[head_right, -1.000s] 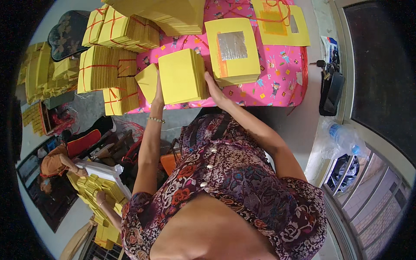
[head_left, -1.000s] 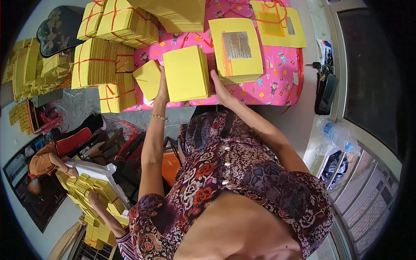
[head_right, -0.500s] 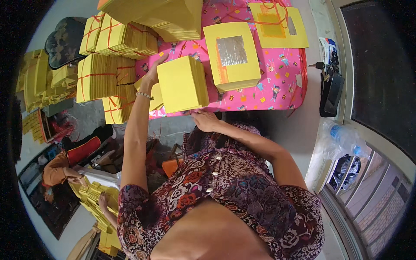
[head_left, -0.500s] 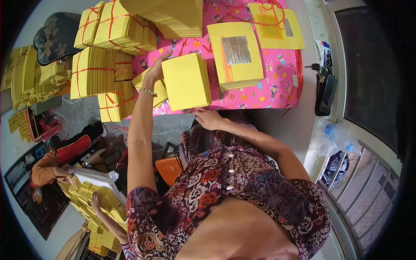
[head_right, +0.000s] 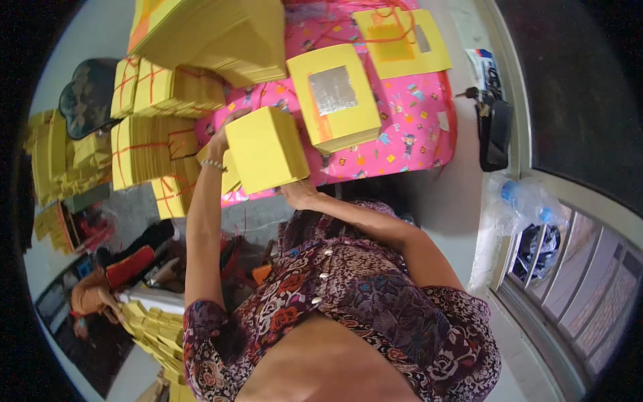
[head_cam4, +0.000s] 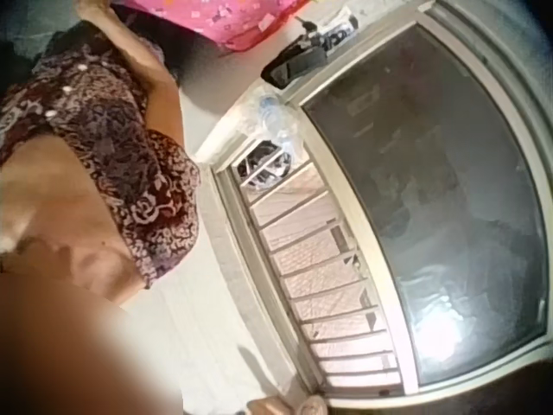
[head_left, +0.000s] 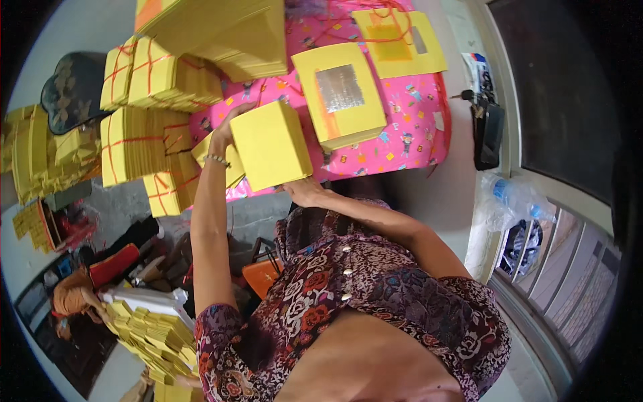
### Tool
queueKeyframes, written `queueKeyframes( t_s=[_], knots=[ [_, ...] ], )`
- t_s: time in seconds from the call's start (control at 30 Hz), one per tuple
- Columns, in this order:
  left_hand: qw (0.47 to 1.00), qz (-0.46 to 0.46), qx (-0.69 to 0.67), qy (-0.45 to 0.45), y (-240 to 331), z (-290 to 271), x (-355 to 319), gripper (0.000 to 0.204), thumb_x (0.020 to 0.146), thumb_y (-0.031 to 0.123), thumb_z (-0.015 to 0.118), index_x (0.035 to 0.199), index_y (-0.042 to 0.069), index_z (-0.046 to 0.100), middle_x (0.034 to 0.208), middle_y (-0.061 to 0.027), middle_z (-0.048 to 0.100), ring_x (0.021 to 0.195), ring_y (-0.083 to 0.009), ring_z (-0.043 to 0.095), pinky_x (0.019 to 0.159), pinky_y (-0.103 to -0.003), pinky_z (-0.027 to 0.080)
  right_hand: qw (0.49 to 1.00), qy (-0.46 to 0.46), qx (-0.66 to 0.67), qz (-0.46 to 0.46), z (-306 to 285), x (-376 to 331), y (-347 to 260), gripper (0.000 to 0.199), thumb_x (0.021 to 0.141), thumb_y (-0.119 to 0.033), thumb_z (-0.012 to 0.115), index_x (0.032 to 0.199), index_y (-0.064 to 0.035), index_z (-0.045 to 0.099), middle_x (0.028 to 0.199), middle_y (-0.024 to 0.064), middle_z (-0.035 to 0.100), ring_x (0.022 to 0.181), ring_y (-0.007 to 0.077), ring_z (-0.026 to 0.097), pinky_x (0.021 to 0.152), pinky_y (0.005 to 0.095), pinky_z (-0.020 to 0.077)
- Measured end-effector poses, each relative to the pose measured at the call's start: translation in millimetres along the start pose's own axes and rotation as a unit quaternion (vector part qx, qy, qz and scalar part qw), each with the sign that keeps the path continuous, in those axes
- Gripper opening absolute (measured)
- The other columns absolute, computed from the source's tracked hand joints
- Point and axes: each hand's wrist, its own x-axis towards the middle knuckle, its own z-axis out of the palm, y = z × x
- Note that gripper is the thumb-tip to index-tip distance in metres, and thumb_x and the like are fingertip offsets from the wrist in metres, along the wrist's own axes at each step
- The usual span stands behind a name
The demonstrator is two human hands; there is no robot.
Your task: Bundling and tying stacks of yellow paper with red string.
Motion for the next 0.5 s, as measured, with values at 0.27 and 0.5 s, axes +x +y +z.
queueKeyframes(
  t_s=[0.27, 0.5],
  knots=[
    [0.984, 0.022, -0.173, -0.021, -46, -87, -1, 0.050, 0.096, 0.038, 0.042, 0.124, -0.001, 0.053, 0.119, -0.0140, 0.060, 0.105, -0.0216, 0.060, 0.089, -0.034, 0.049, 0.987, -0.103, -0.124, 0.000, -26, -31, 23, 0.030, 0.085, -0.023, 0.046, 0.098, -0.0012, 0.063, 0.094, 0.0233, 0.064, 0.090, 0.0383, 0.062, 0.079, 0.0490, 0.0469],
    [0.960, 0.138, -0.241, -0.031, -10, -37, -39, 0.058, 0.095, 0.042, 0.038, 0.137, 0.003, 0.042, 0.143, -0.0156, 0.038, 0.127, -0.0267, 0.041, 0.106, -0.039, 0.033, 0.861, 0.406, -0.264, 0.155, -174, -99, 132, 0.018, 0.076, -0.012, 0.055, 0.087, -0.0001, 0.063, 0.078, 0.0202, 0.063, 0.076, 0.0362, 0.065, 0.064, 0.0469, 0.0517]
  ],
)
